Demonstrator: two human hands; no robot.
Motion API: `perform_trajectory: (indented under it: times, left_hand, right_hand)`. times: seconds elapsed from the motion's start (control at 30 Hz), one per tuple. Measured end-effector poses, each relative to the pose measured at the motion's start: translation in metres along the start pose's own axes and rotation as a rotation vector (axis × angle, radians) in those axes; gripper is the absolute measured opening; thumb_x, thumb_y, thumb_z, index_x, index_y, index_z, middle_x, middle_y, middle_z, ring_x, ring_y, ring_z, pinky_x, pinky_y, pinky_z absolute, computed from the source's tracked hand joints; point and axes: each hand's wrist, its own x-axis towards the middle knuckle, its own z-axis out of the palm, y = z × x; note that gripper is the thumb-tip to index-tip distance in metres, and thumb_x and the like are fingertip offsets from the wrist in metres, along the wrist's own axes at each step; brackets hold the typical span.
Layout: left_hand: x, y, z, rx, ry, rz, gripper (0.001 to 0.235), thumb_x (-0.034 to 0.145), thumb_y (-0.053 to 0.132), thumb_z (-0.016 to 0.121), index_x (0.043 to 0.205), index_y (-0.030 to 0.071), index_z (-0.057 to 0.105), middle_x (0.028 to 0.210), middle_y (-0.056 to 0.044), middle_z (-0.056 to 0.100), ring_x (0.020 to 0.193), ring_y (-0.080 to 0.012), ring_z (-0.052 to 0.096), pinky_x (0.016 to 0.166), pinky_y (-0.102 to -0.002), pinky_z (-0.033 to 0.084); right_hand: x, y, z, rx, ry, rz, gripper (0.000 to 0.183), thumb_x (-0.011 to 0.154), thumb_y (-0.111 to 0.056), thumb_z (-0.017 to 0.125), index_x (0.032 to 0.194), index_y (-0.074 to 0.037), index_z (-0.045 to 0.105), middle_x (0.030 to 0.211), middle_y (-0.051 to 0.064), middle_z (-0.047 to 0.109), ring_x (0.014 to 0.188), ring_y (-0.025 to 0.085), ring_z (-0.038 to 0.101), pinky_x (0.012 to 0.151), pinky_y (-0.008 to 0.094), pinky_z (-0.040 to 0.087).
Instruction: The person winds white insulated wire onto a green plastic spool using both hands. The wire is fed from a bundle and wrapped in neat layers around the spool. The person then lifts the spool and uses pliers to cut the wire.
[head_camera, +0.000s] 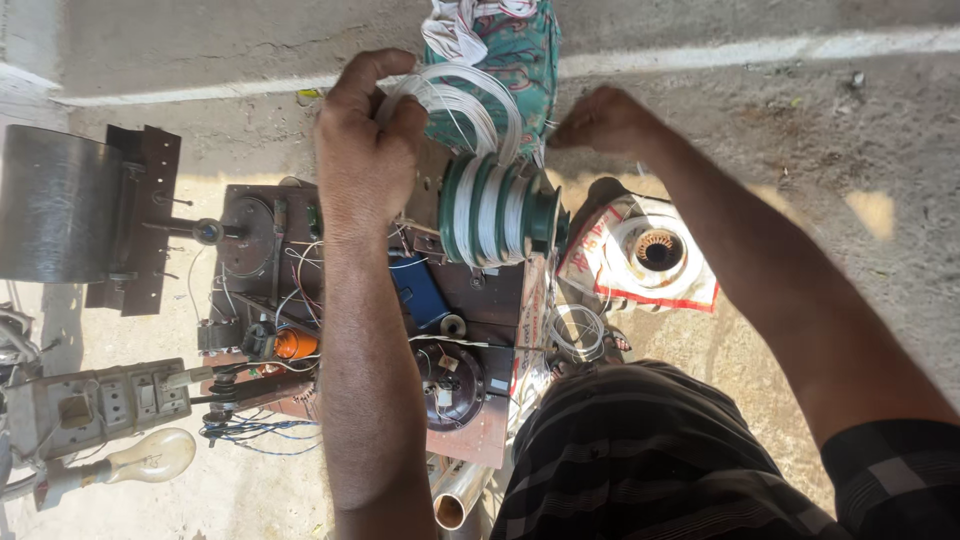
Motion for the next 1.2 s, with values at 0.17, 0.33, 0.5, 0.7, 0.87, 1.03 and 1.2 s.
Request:
perform_trajectory:
  times: [0.17, 0.33, 0.5, 0.7, 0.87, 1.03, 1.2]
  left_hand:
    - [0.003, 0.004, 0.001, -0.018, -0.016, -0.036, 0.034, 0.089, 0.004, 0.061, 0.121, 0.008, 0.071, 0.064, 0.003, 0.061, 0.056, -0.0038, 0.056, 0.051, -0.025, 0.046]
    - [0.006, 0.003, 0.002, -0.006, -0.034, -0.048, 0.033, 0.089, 0.007, 0.061, 0.121, 0.009, 0.071, 0.062, 0.002, 0.060, 0.055, -0.0043, 0.055, 0.051, -0.026, 0.045]
    - [0.008, -0.003, 0.004, -0.016, -0.025, -0.005, 0.033, 0.087, 0.007, 0.062, 0.118, 0.008, 0.072, 0.063, 0.001, 0.061, 0.055, -0.0055, 0.054, 0.051, -0.028, 0.045]
    - [0.014, -0.011, 0.008, -0.038, -0.023, 0.035, 0.031, 0.087, 0.007, 0.062, 0.116, 0.008, 0.072, 0.066, 0.000, 0.066, 0.054, -0.0049, 0.057, 0.048, -0.028, 0.046]
    - [0.017, -0.018, 0.015, -0.017, -0.030, 0.009, 0.030, 0.088, 0.009, 0.062, 0.116, 0.010, 0.072, 0.064, -0.001, 0.067, 0.049, -0.0064, 0.057, 0.044, -0.029, 0.044]
    - [0.024, -0.020, 0.021, 0.016, -0.008, 0.027, 0.029, 0.088, 0.014, 0.064, 0.116, 0.012, 0.072, 0.077, -0.004, 0.076, 0.053, -0.0061, 0.063, 0.050, -0.029, 0.053]
    - [0.025, -0.018, 0.021, 0.024, -0.003, 0.037, 0.031, 0.086, 0.016, 0.064, 0.116, 0.014, 0.071, 0.088, -0.003, 0.077, 0.058, -0.0092, 0.066, 0.056, -0.033, 0.056]
  right_hand:
    - [-0.021, 0.040, 0.076, 0.706, 0.030, 0.155, 0.028, 0.085, -0.023, 0.083, 0.106, -0.005, 0.081, 0.095, 0.011, 0.080, 0.078, 0.016, 0.070, 0.073, 0.032, 0.055]
    - [-0.050, 0.079, 0.137, 0.993, 0.098, 0.236, 0.024, 0.087, -0.015, 0.079, 0.104, 0.001, 0.079, 0.081, 0.009, 0.076, 0.062, 0.010, 0.064, 0.054, 0.028, 0.046]
    - [-0.052, 0.111, 0.172, 1.106, 0.100, 0.010, 0.016, 0.090, -0.009, 0.072, 0.099, 0.003, 0.079, 0.079, 0.005, 0.073, 0.069, 0.010, 0.065, 0.063, 0.027, 0.051]
    - [-0.086, 0.079, 0.215, -0.028, 0.393, -0.032, 0.012, 0.092, -0.012, 0.072, 0.091, 0.000, 0.073, 0.069, 0.014, 0.071, 0.059, 0.023, 0.065, 0.057, 0.039, 0.054]
    - [-0.169, -0.029, 0.214, -0.122, 0.449, -0.247, 0.016, 0.093, -0.012, 0.067, 0.106, -0.004, 0.072, 0.079, 0.012, 0.070, 0.062, 0.023, 0.068, 0.057, 0.038, 0.057]
    - [-0.199, -0.124, 0.137, -0.583, 0.316, -0.398, 0.025, 0.069, -0.021, 0.076, 0.088, -0.005, 0.072, 0.077, 0.007, 0.062, 0.069, 0.023, 0.065, 0.061, 0.039, 0.056]
    - [-0.182, -0.183, 0.057, -1.041, 0.516, -0.707, 0.022, 0.074, -0.026, 0.085, 0.081, -0.011, 0.071, 0.083, 0.002, 0.063, 0.078, 0.013, 0.066, 0.065, 0.030, 0.057]
